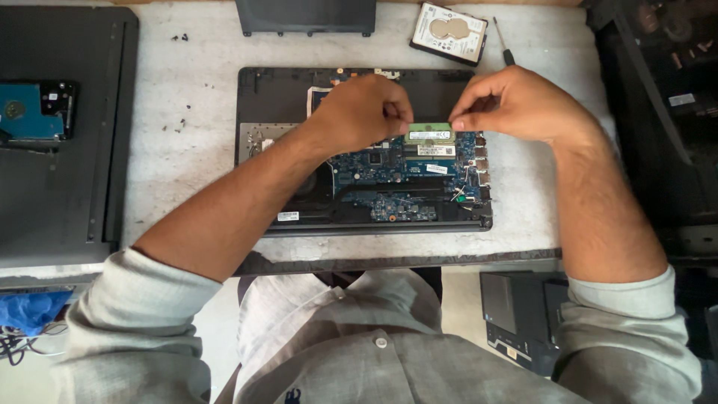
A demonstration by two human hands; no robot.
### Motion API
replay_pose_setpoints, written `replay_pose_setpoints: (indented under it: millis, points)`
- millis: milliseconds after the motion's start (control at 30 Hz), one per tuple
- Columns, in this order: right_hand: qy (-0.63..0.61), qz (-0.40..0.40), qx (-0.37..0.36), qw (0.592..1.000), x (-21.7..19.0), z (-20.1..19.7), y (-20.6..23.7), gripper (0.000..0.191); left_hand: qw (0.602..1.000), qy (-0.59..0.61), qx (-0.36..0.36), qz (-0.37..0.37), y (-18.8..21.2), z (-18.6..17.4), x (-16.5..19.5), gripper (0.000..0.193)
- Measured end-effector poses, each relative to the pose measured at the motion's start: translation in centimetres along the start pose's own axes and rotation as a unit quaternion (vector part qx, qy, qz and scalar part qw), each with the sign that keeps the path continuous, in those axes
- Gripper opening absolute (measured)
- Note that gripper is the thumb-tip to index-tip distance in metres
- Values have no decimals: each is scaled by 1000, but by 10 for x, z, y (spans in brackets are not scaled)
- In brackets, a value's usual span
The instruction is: The person unscrews and removes the back cover of a laptop, then works on the internal components, handling the battery, RAM module, and hard drive area with a screwdriver and tweezers. They reposition the cover and continue unscrewing and adjusting internal parts on the workbench.
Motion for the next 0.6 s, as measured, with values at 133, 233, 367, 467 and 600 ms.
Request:
replay_pose_setpoints:
  millis: [133, 233, 367, 467, 600]
  points:
    - [-9, -47, 3, 999, -6, 2, -2, 17, 1000, 13, -10, -11, -5, 5, -6, 11]
    - [-18, -87, -8, 996, -11, 4, -3, 16, 1000, 14, -14, -11, -7, 7, -7, 11]
    - [-15, -82, -10, 996, -9, 6, -5, 16, 1000, 5, -6, -29, -8, 8, -9, 13]
    - [-27, -91, -15, 995, -11, 10, -7, 16, 998, -1, -3, -55, -9, 9, -12, 15]
    - [-61, -72, -6, 995, -6, 13, -10, 15, 997, -9, -11, -76, -10, 12, -13, 16]
Point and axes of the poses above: each hand's wrist, its own y-axis away from the middle knuckle, its own z-axis out of the palm, x = y × z, the point moved 10 cm from there along -y, towards the middle knuckle, and after that the axes turned 3 degrees about -z, right-handed, at the moved point
